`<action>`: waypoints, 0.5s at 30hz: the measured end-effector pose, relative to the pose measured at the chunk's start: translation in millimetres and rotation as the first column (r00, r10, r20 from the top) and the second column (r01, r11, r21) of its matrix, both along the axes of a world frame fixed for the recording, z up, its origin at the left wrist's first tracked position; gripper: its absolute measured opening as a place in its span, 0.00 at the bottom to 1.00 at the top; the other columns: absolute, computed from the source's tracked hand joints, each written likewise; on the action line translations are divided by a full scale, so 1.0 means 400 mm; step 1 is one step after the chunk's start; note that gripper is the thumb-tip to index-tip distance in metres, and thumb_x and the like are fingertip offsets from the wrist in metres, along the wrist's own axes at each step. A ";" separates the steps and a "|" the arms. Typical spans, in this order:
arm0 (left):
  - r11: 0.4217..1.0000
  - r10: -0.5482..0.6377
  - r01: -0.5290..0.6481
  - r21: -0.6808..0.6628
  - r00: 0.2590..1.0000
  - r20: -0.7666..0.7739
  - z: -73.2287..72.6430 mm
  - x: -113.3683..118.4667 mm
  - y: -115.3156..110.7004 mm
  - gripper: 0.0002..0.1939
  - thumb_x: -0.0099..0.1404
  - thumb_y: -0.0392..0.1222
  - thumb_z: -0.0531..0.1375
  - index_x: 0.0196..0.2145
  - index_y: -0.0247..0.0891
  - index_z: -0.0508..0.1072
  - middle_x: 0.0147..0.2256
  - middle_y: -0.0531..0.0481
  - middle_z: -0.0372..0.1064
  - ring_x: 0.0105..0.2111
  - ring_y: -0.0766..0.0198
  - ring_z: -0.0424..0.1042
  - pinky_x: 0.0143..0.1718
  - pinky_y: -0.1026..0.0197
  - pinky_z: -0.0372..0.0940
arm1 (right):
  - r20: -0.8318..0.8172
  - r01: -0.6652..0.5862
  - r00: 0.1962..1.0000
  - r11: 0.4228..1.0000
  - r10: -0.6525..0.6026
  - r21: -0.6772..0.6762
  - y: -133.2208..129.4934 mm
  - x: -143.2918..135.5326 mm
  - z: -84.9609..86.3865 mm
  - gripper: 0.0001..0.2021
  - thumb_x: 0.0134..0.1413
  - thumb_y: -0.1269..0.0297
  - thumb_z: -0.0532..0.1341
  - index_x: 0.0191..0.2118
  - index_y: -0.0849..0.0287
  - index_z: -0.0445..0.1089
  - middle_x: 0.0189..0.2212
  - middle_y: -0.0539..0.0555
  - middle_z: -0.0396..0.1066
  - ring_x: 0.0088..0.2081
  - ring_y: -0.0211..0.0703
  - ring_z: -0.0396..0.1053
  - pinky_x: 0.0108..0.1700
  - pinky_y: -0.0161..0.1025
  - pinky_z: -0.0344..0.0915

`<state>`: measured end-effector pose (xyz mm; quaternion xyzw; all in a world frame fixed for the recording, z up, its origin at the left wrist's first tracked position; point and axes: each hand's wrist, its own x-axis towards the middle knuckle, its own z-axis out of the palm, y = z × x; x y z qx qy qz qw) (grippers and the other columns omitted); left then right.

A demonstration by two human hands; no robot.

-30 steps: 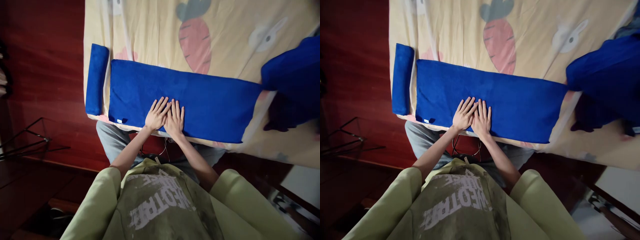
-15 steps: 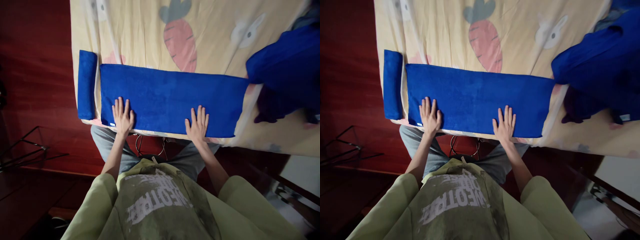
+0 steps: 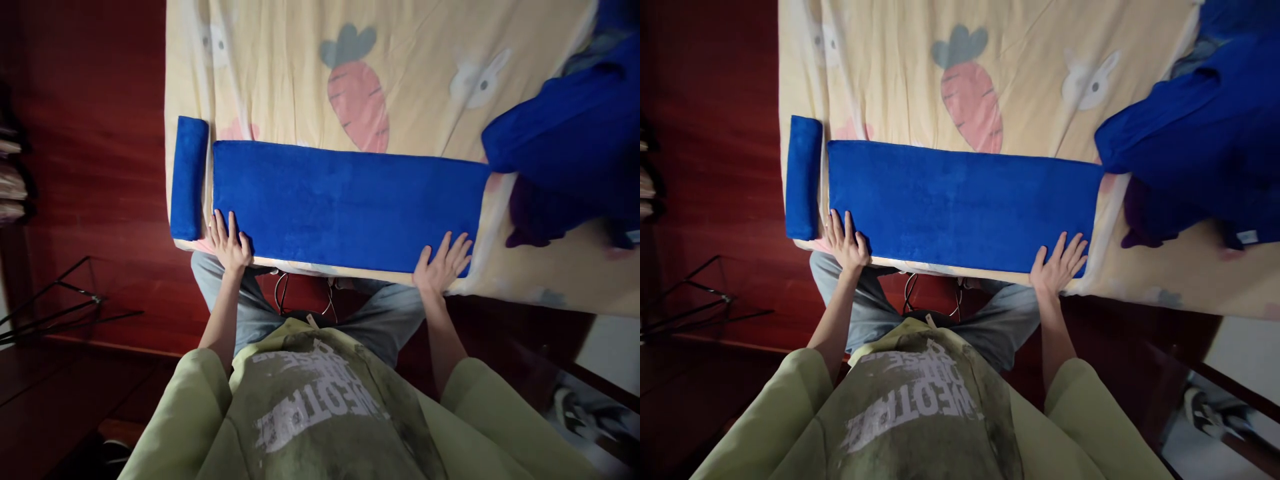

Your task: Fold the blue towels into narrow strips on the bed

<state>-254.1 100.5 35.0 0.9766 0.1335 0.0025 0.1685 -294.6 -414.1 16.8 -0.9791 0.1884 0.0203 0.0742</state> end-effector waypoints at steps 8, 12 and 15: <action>1.000 -0.010 0.011 -0.023 0.999 0.046 0.011 -0.003 0.001 0.35 0.70 0.45 0.52 0.72 0.34 0.58 0.75 0.41 0.40 0.75 0.49 0.40 0.74 0.41 0.38 | 0.077 0.079 0.994 0.996 -0.077 -0.032 0.005 0.006 -0.028 0.34 0.71 0.52 0.45 0.76 0.63 0.46 0.75 0.66 0.40 0.76 0.59 0.36 0.73 0.66 0.38; 0.999 -0.004 0.009 -0.053 0.997 0.081 0.016 -0.003 0.001 0.34 0.68 0.44 0.53 0.71 0.34 0.60 0.74 0.39 0.42 0.75 0.48 0.41 0.74 0.39 0.38 | 0.115 0.072 0.991 0.997 -0.068 -0.028 0.006 0.005 -0.030 0.34 0.71 0.51 0.46 0.75 0.65 0.49 0.75 0.66 0.41 0.76 0.60 0.38 0.73 0.65 0.38; 0.998 0.047 -0.042 -0.053 0.995 0.094 0.017 0.007 -0.012 0.31 0.68 0.43 0.54 0.67 0.34 0.64 0.74 0.38 0.45 0.75 0.48 0.41 0.74 0.37 0.37 | 0.137 0.065 0.989 0.998 -0.061 -0.021 0.007 0.003 -0.031 0.34 0.70 0.52 0.45 0.75 0.65 0.50 0.75 0.67 0.42 0.76 0.60 0.38 0.73 0.66 0.39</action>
